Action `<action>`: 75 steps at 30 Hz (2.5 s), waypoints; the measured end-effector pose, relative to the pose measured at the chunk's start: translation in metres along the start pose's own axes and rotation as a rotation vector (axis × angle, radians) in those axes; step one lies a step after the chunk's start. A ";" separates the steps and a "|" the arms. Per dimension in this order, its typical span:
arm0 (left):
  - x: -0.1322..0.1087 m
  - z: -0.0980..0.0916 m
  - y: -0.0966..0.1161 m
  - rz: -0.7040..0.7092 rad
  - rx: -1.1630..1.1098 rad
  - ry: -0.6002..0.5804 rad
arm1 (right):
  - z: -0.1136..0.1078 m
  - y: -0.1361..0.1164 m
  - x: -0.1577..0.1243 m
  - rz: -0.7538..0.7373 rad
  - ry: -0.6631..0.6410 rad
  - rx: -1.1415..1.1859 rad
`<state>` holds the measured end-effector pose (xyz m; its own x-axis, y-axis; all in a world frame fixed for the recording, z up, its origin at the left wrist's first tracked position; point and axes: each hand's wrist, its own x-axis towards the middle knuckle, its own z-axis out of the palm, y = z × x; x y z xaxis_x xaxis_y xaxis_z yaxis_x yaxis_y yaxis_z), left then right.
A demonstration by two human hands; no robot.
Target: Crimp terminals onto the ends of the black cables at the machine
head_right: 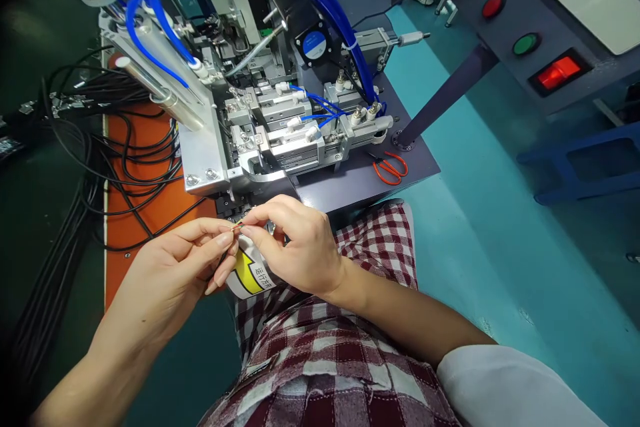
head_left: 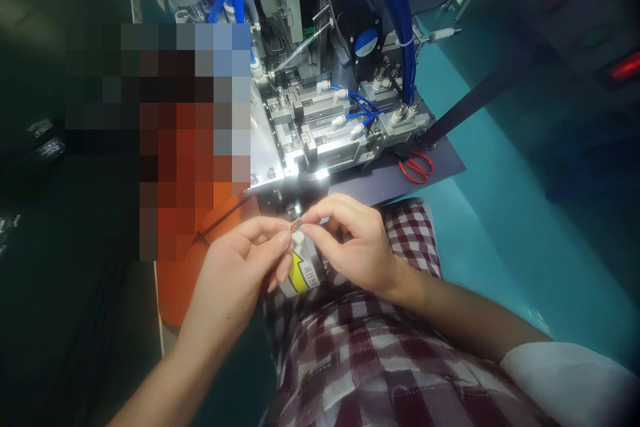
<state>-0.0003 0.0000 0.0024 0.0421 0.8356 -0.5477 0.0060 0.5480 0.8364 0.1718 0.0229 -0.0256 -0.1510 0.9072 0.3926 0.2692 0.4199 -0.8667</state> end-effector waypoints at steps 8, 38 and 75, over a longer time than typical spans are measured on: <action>0.001 0.000 0.006 -0.017 -0.120 -0.056 | -0.002 0.002 0.003 0.099 -0.073 0.060; 0.004 -0.004 0.014 0.007 -0.184 -0.173 | 0.000 -0.002 0.009 0.517 -0.172 0.429; -0.001 0.003 -0.003 0.128 0.032 -0.003 | 0.011 -0.005 -0.013 0.214 0.070 0.132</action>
<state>0.0029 -0.0030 0.0005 0.0472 0.8984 -0.4366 0.0325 0.4355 0.8996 0.1621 0.0087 -0.0301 -0.0363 0.9765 0.2127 0.1609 0.2157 -0.9631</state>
